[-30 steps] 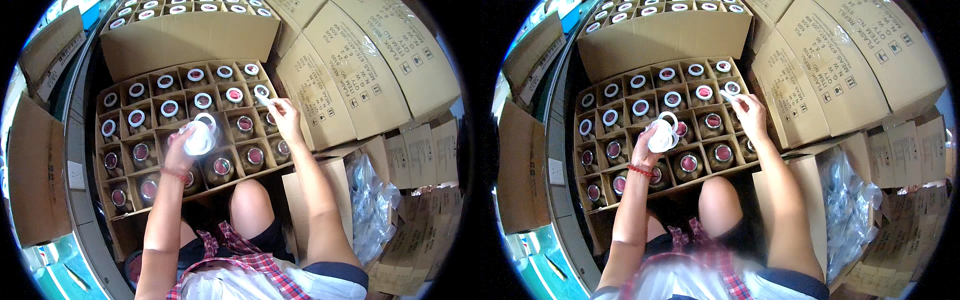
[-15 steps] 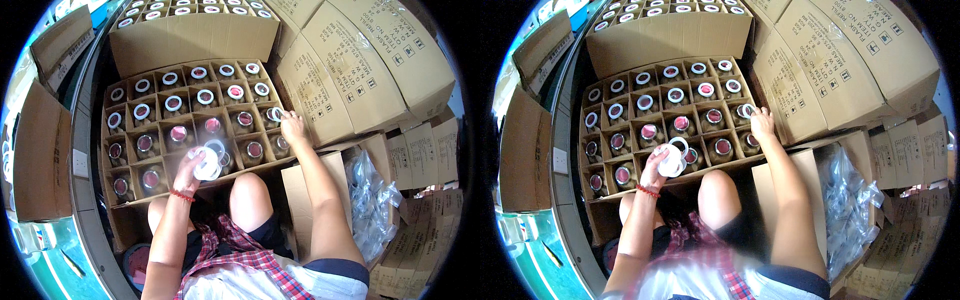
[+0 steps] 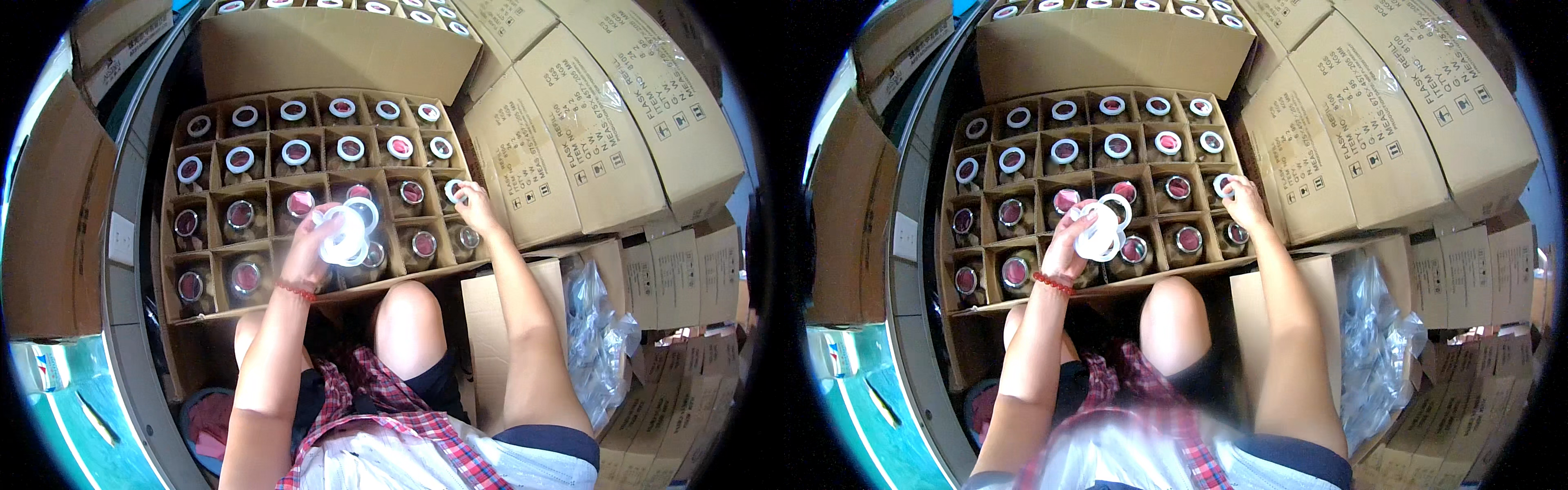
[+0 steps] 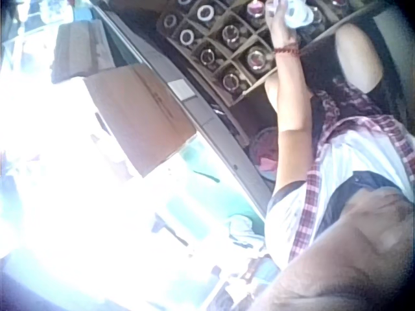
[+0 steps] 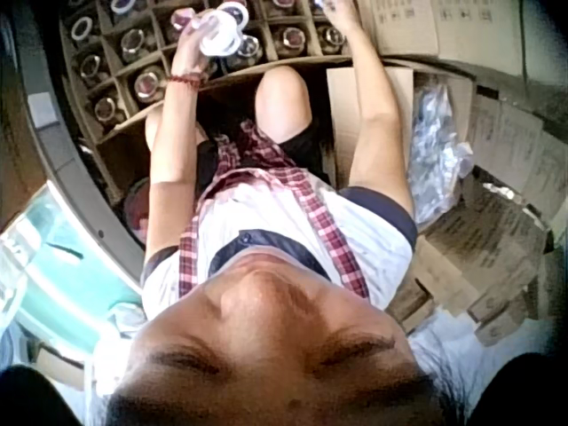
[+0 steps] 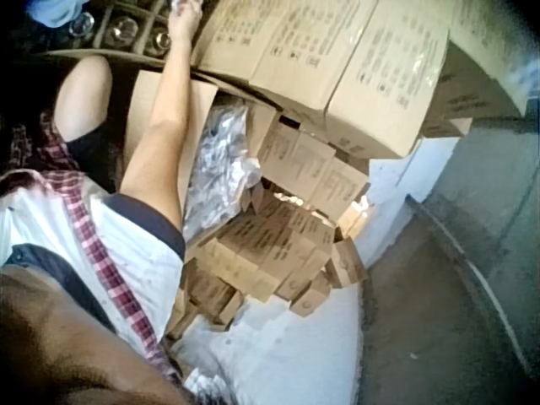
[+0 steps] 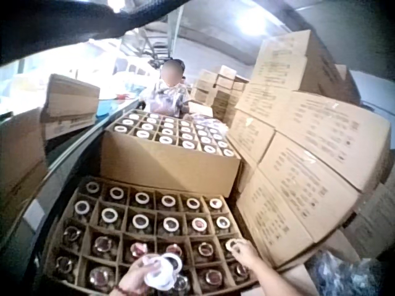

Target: The person places white plastic rings onto the openings of small jars arranged in a cardboard tray. They then retrieve a larger container from a box, remove its lid, insert a jar into the container, and replace the lid.

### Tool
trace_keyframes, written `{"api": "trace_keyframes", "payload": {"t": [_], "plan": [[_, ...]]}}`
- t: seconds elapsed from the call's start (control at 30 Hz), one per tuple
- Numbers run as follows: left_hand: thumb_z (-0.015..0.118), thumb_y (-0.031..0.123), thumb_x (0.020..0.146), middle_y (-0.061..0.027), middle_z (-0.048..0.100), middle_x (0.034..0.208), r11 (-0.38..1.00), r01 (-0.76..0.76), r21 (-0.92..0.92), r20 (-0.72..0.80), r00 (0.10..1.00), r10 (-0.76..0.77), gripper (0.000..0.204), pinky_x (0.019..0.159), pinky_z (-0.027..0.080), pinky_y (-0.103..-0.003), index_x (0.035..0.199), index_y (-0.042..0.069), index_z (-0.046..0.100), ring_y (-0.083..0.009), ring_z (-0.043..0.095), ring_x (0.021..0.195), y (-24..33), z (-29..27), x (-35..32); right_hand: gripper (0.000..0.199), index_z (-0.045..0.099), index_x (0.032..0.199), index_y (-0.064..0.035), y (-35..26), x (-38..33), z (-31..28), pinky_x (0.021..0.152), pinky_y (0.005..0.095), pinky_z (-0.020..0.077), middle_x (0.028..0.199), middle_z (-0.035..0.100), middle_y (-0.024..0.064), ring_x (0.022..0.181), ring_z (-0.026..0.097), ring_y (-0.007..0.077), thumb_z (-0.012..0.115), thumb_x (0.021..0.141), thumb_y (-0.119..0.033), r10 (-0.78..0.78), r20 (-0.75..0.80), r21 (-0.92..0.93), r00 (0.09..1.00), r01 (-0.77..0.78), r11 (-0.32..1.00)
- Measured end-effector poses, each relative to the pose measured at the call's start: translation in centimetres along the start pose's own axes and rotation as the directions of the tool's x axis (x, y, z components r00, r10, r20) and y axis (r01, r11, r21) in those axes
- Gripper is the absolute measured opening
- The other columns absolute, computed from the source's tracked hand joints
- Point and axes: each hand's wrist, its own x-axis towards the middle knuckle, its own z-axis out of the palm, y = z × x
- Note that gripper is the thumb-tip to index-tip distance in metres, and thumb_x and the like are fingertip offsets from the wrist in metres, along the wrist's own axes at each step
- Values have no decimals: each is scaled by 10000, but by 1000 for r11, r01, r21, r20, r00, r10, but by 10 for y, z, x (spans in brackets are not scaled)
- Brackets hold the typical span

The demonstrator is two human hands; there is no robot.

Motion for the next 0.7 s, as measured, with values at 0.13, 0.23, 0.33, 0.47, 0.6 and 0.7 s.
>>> {"api": "trace_keyframes", "payload": {"t": [0.13, 0.23, 0.33, 0.47, 0.6, 0.7], "plan": [[691, 92, 829, -71, 644, 992, 1000, 8, 5, -1, 1000, -8, 280, 784, 529, -305, 1081, 36, 582, -165, 637, 887, -1, 0, 2, 178, 666, 919, -78, 2, 1, 1, 975, 400, 414, 1186, 590, 122, 1111, 527, 329, 675, 742, -65, 16, 13, 12, 1000, -17, 1000], [689, 90, 831, -66, 647, 987, 1000, 21, 0, 4, 1000, -21, 271, 782, 529, -302, 1078, 43, 587, -160, 638, 882, -3, -1, 3, 185, 672, 935, -98, -9, 6, 2, 961, 400, 422, 1175, 591, 117, 1092, 529, 322, 662, 753, -71, 20, -6, -34, 1000, -20, 999], [685, 87, 835, -59, 649, 983, 1000, 20, 0, 8, 1000, -20, 257, 780, 529, -296, 1072, 50, 592, -154, 639, 879, -3, 0, 2, 188, 669, 951, -90, -20, 9, -2, 958, 408, 420, 1178, 576, 116, 1095, 525, 320, 641, 768, -57, 10, 15, -91, 1000, -8, 996], [683, 87, 836, -54, 650, 983, 1000, 25, 2, 3, 1000, -25, 250, 778, 528, -292, 1067, 53, 593, -150, 638, 879, -2, 0, 2, 207, 658, 975, -81, -25, 10, -11, 957, 410, 422, 1171, 569, 112, 1092, 526, 319, 623, 776, -36, -49, 81, -204, 996, 64, 977], [684, 87, 836, -50, 649, 983, 1000, 27, 2, 19, 999, -28, 246, 777, 528, -291, 1063, 53, 595, -149, 638, 879, -3, 4, 3, 234, 629, 1029, -87, -18, 13, -3, 920, 421, 441, 1191, 551, 93, 1062, 548, 329, 613, 796, -70, -74, 37, -256, 997, 81, 963], [686, 89, 836, -49, 650, 987, 1000, 19, 3, 25, 1000, -19, 250, 775, 528, -290, 1065, 54, 594, -148, 640, 880, -3, 0, 3, 292, 601, 1099, -92, -30, 15, -5, 898, 412, 455, 1188, 558, 92, 1061, 556, 346, 610, 808, -87, -24, -12, -180, 1000, 21, 983]]}}
